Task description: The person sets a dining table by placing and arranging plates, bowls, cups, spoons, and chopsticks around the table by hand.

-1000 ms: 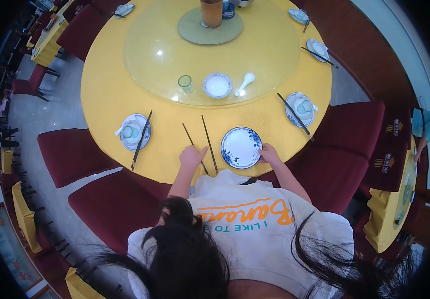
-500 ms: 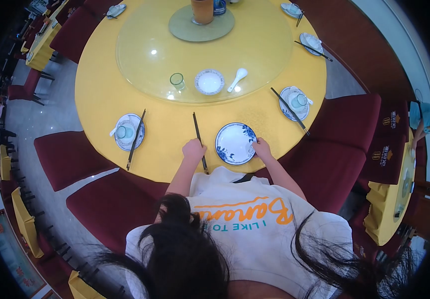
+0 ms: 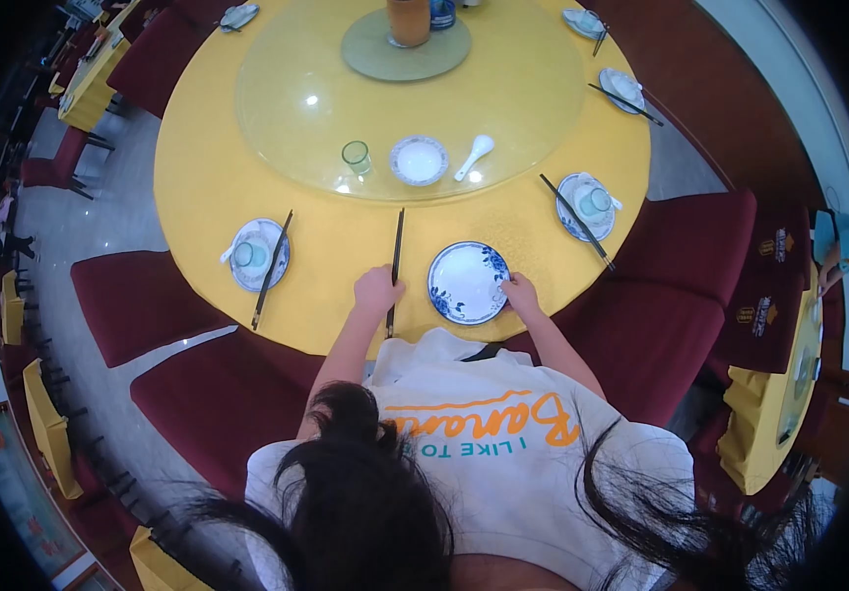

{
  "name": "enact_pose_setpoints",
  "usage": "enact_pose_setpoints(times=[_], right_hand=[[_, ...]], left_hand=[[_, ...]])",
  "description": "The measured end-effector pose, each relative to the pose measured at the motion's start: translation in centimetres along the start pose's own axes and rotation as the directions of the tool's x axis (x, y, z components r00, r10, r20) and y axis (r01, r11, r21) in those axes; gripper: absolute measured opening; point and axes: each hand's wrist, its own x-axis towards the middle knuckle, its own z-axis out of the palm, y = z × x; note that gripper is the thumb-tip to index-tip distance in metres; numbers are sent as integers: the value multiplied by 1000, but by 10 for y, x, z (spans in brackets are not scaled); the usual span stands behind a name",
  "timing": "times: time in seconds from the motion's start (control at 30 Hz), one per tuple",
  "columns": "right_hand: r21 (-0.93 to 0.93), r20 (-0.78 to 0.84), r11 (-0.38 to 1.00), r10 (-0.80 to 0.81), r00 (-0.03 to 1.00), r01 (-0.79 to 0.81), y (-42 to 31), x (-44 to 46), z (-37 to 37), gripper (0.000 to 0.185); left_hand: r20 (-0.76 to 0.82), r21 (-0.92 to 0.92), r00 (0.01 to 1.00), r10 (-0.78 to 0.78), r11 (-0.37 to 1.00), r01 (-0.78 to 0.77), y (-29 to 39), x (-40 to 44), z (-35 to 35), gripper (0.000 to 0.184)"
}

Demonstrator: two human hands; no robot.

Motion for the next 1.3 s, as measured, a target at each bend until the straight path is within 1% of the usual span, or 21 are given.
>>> enact_pose_setpoints(times=[0.13, 0.23, 0.33, 0.43, 0.53, 0.63, 0.73, 0.83, 0.93, 1.03, 1.13, 1.17, 1.23, 1.3], right_hand=[[-9, 5, 1000, 23, 1000, -23, -4, -1, -1, 28], [13, -13, 999, 30, 999, -30, -7, -3, 0, 30], [57, -2, 997, 46, 999, -45, -16, -12, -1, 31], [100, 5, 995, 28, 1000, -29, -7, -8, 1, 31], [88, 30, 995, 39, 999, -42, 2, 0, 0, 26], [101, 53, 993, 54, 997, -59, 0, -2, -1, 25], [120, 42, 992, 43, 998, -47, 0, -5, -1, 23], [154, 13, 988, 29, 999, -31, 5, -5, 2, 23], [182, -30, 983, 15, 999, -10, 8, -8, 6, 25], [160, -42, 987, 32, 999, -25, 9, -10, 7, 27], [230, -47, 972, 62, 997, -49, 0, -20, 7, 25], [246, -38, 969, 47, 998, -37, -2, -23, 8, 24], [249, -42, 968, 43, 998, -31, -3, -23, 7, 25], [225, -53, 974, 31, 998, -18, 4, -23, 8, 25]], left_hand=[[-142, -96, 989, 43, 994, -57, 3, 17, -25, 26], [-204, -234, 979, -6, 971, -42, 1, 33, -49, 28], [-298, -333, 952, -71, 942, -34, -8, 49, -79, 29], [-344, -296, 934, -101, 955, -5, -28, 65, -110, 31], [-326, -176, 939, -115, 983, 59, -52, 89, -133, 31], [-281, -96, 945, -167, 985, 146, -67, 114, -146, 31], [-171, -98, 957, -233, 971, 218, -83, 146, -143, 31], [-95, -44, 965, -245, 969, 241, -83, 171, -137, 32], [-137, 90, 971, -194, 974, 207, -73, 186, -131, 32], [-102, 126, 974, -204, 968, 216, -69, 203, -121, 31], [-123, 92, 966, -229, 966, 241, -65, 217, -111, 25], [-146, 99, 964, -221, 967, 237, -66, 223, -108, 24], [-186, 118, 960, -210, 965, 234, -69, 229, -99, 20], [-244, 92, 950, -193, 971, 221, -71, 230, -92, 18]])
